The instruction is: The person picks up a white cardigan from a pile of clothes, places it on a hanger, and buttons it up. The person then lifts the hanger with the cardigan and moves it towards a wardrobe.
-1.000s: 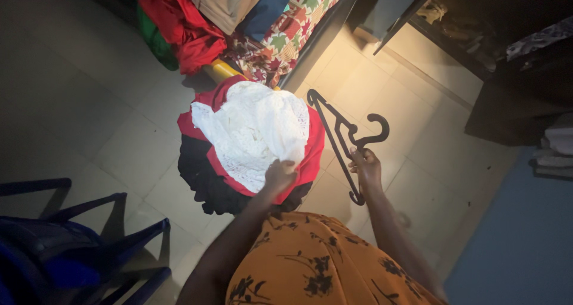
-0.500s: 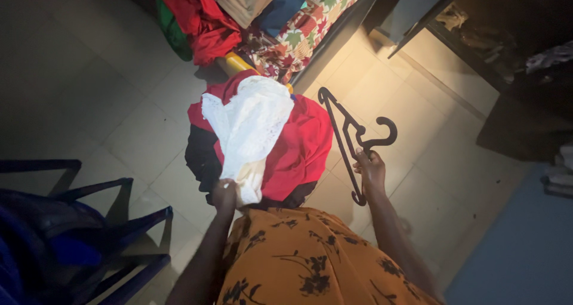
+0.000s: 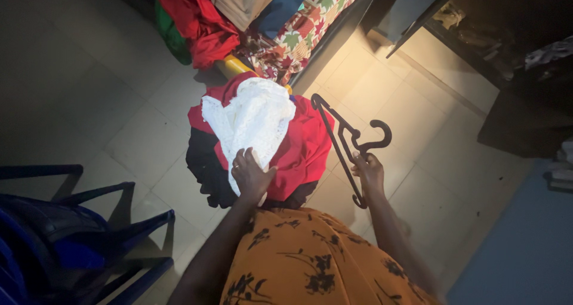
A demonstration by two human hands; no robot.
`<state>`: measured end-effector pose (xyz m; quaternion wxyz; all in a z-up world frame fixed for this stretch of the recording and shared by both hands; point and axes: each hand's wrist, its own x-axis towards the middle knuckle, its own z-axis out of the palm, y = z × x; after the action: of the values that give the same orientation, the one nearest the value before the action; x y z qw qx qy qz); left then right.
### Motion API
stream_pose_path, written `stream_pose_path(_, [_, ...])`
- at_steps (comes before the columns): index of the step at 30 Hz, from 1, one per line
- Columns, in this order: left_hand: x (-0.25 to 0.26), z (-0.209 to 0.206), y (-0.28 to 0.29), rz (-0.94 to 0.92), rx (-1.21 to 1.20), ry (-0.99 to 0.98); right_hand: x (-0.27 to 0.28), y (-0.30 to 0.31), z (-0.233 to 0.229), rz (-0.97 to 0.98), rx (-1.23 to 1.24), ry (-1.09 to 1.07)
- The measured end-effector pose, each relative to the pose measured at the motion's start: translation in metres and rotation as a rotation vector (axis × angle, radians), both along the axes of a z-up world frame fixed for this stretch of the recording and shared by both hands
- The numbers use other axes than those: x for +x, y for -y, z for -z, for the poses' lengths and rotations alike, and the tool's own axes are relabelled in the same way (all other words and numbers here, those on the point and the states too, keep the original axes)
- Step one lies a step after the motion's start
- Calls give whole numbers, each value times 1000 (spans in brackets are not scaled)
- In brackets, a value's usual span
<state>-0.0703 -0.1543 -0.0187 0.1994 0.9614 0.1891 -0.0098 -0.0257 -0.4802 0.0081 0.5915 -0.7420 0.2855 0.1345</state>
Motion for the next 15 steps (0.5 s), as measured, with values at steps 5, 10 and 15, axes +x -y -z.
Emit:
stream_pose_path(5, [14,75,-23,-196,-236,-88,-8,13,3,27,19,51])
stream_pose_path(10, [54,91,-69,-683,-1175,101,-10,23,10,45,47,61])
stream_pose_path(15, [68,25,-65,-736,-1871,52,-5,24,13,68,187,112])
